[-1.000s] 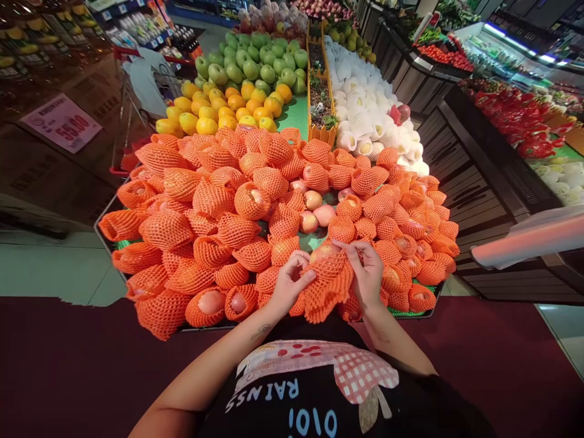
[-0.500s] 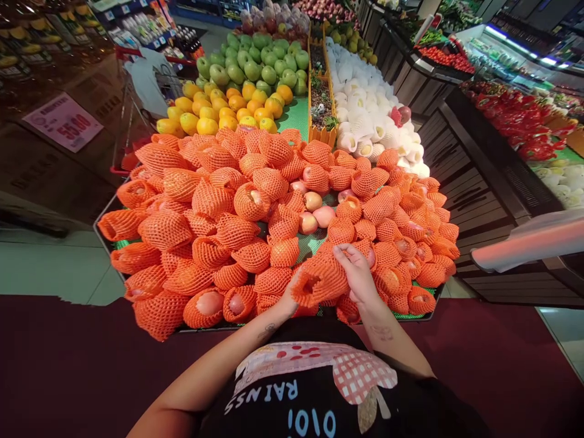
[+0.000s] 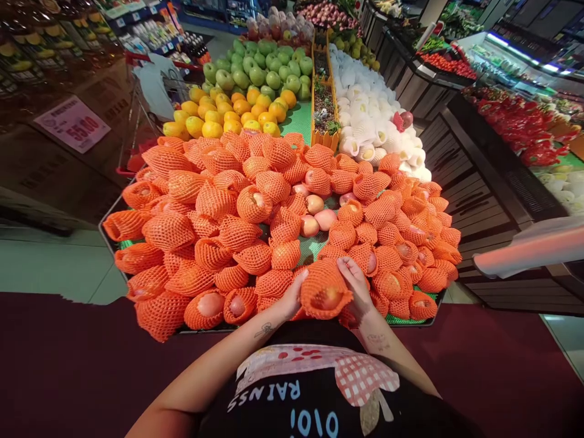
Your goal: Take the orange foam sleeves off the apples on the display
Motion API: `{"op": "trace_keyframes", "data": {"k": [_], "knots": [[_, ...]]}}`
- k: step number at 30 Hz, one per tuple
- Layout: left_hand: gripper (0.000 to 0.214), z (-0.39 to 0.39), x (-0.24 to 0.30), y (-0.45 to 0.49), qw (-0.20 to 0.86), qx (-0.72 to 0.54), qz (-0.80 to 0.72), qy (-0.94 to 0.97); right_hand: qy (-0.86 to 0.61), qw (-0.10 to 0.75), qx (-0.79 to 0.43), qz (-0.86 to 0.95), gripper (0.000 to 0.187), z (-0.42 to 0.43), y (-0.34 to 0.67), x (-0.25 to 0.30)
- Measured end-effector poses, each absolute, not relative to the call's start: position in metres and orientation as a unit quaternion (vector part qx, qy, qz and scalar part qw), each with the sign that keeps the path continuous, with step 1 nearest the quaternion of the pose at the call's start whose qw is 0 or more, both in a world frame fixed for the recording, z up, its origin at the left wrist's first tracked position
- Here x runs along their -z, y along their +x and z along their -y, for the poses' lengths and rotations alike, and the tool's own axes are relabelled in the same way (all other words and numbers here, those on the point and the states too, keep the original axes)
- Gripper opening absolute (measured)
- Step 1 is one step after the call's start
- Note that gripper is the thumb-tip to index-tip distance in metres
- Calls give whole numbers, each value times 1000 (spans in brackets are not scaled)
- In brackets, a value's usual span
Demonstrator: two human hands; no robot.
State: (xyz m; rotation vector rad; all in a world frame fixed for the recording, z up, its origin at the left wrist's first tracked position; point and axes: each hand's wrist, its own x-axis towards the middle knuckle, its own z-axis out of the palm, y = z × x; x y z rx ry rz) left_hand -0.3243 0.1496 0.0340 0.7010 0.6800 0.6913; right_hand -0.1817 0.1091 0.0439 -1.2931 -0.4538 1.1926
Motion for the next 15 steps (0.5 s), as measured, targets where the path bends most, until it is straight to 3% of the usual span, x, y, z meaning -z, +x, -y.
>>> {"op": "trace_keyframes", "data": {"k": [3,8,12,15], "knots": [[59,-149,-37,-324,850,-310,-304,298,-568,578,-528,252,36,-112,-179,-43],[57,-157,-30,-334,783,-353,-373,351,-597,571,-449,339,43,-96,-173,-53],[51,-161,-41,-343,631,-321,-439,553,-499,548,-623,250,50,-77,-185,-49],[38,-165,-59,-346,491,-315,-441,682,-468,548,-680,137,51,-74,-198,-36]]}}
